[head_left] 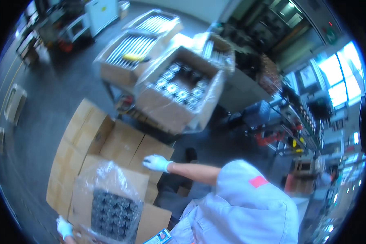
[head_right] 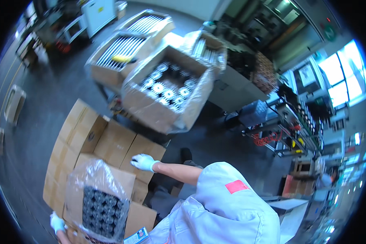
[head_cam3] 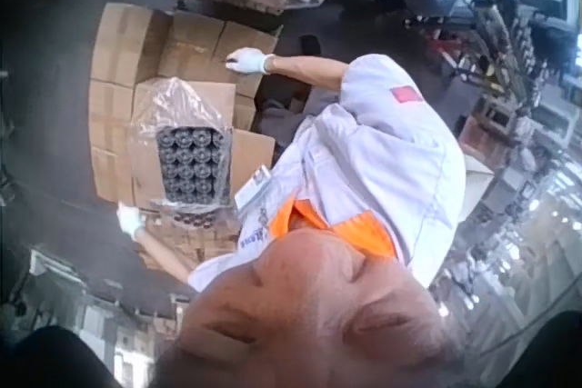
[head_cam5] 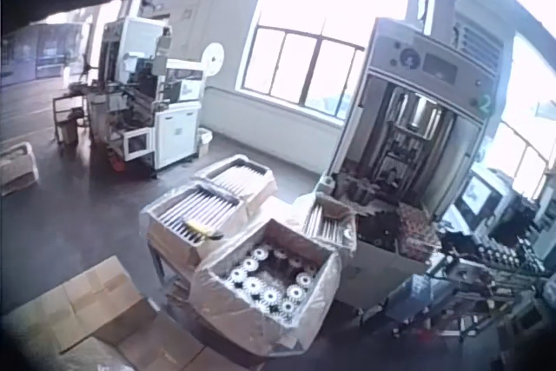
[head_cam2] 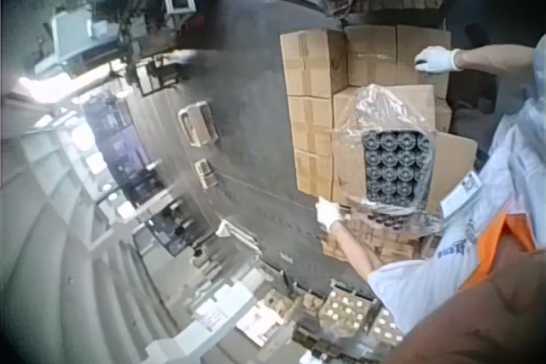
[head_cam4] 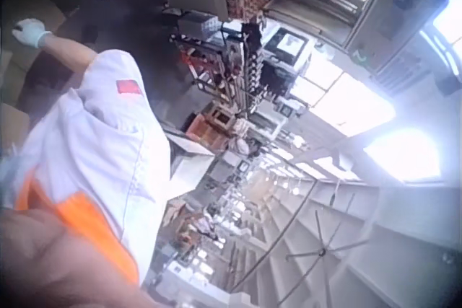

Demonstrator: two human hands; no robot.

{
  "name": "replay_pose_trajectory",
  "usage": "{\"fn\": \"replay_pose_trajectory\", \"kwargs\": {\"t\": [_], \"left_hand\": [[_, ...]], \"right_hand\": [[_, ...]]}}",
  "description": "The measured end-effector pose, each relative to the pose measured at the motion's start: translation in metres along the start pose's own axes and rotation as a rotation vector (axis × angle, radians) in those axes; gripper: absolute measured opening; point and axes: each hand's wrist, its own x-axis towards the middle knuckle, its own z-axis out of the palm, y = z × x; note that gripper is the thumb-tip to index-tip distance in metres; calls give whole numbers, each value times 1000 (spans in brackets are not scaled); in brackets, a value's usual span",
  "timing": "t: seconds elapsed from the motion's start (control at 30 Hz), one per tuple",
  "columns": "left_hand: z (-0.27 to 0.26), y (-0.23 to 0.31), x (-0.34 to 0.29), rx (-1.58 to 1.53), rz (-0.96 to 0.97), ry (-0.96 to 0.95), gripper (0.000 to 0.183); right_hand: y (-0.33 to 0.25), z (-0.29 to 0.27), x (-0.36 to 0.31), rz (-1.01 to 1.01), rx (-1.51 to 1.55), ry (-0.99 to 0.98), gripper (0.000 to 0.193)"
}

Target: The person removes assembled rotors from a conveyor line and places them into a storage bin. The person then unpacks components from boxes and loads rotor cores, shafts, and rings into an assembly press machine.

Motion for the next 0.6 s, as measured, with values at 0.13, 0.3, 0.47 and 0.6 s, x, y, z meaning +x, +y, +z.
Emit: {"fn": "replay_pose_trajectory", "kwargs": {"t": [0.13, 0.3, 0.47, 0.6], "left_hand": [[-211, 177, -107, -725, 229, 611, 42], [-289, 555, -272, -1130, 1047, 56, 31], [-306, 902, -419, -888, 1820, -59, 24], [-302, 1090, -480, -631, 1996, 270, 21]], "right_hand": [[60, -71, -75, -53, 93, 19, 49], [169, -210, -180, 35, 323, 189, 42], [283, -350, -292, 234, 503, 651, 33], [361, -399, -356, 378, 775, 929, 29]]}}
